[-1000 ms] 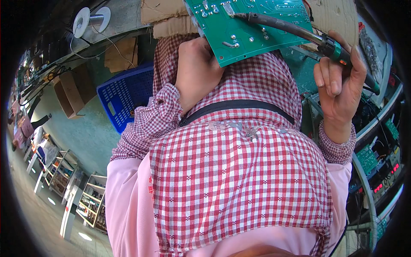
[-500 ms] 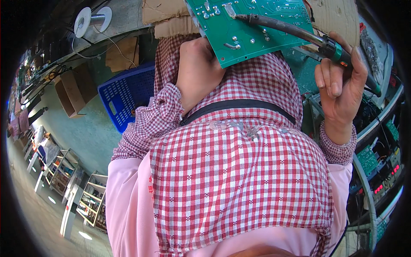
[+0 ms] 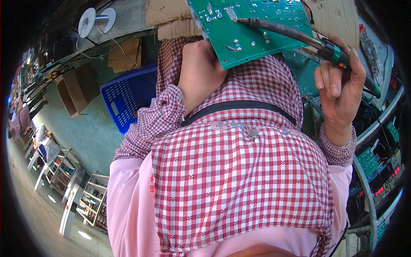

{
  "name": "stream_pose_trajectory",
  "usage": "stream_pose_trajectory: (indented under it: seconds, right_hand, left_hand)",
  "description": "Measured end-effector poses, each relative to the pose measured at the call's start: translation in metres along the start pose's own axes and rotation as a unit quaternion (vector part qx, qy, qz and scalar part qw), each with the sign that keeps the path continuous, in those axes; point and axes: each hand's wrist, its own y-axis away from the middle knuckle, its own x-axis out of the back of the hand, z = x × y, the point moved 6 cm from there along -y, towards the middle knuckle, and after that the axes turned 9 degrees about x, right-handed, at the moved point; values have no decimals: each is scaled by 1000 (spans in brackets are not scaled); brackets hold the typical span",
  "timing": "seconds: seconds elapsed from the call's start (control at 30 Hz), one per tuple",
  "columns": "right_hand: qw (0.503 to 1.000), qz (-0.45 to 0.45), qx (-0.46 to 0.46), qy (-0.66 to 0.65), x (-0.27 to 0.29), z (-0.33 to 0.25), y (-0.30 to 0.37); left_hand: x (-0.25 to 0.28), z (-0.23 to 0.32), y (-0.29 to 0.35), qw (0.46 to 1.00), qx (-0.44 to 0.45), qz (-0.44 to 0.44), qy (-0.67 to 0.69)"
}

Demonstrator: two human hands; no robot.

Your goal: Soldering electronic components and wires onto a printed circuit board.

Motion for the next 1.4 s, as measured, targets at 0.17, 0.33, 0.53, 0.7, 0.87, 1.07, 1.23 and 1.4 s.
stream_pose_trajectory:
  seconds: [0.17, 0.33, 0.53, 0.7, 0.87, 1.07, 1.23, 1.4]
  right_hand:
    - [1000, 4, -2, -3, 2, 0, 1]
    - [1000, 3, -1, 17, 3, -1, 1]
    - [1000, -1, 0, -6, -3, -1, 2]
    - [995, -59, 23, -81, -4, -10, -2]
    - [906, -1, 321, 275, -1, -26, 1]
    - [916, 1, 243, 320, -24, 5, -2]
    - [921, 34, 242, 303, -31, -2, -13]
    - [929, 48, 225, 289, -24, 0, -30]
  left_hand:
    - [-1, 0, 0, 1000, 10, -4, -13]
    - [-2, -2, 0, 1000, 12, -9, -19]
    - [-2, -1, -3, 999, 19, -24, -10]
    - [-1, 5, -4, 997, 2, -42, -61]
    - [8, 7, -3, 996, 4, -24, -90]
    - [20, 15, -4, 980, 35, -27, -192]
    - [70, 19, 14, 923, 83, -91, -363]
    - [172, 51, 5, 949, 97, 64, -293]
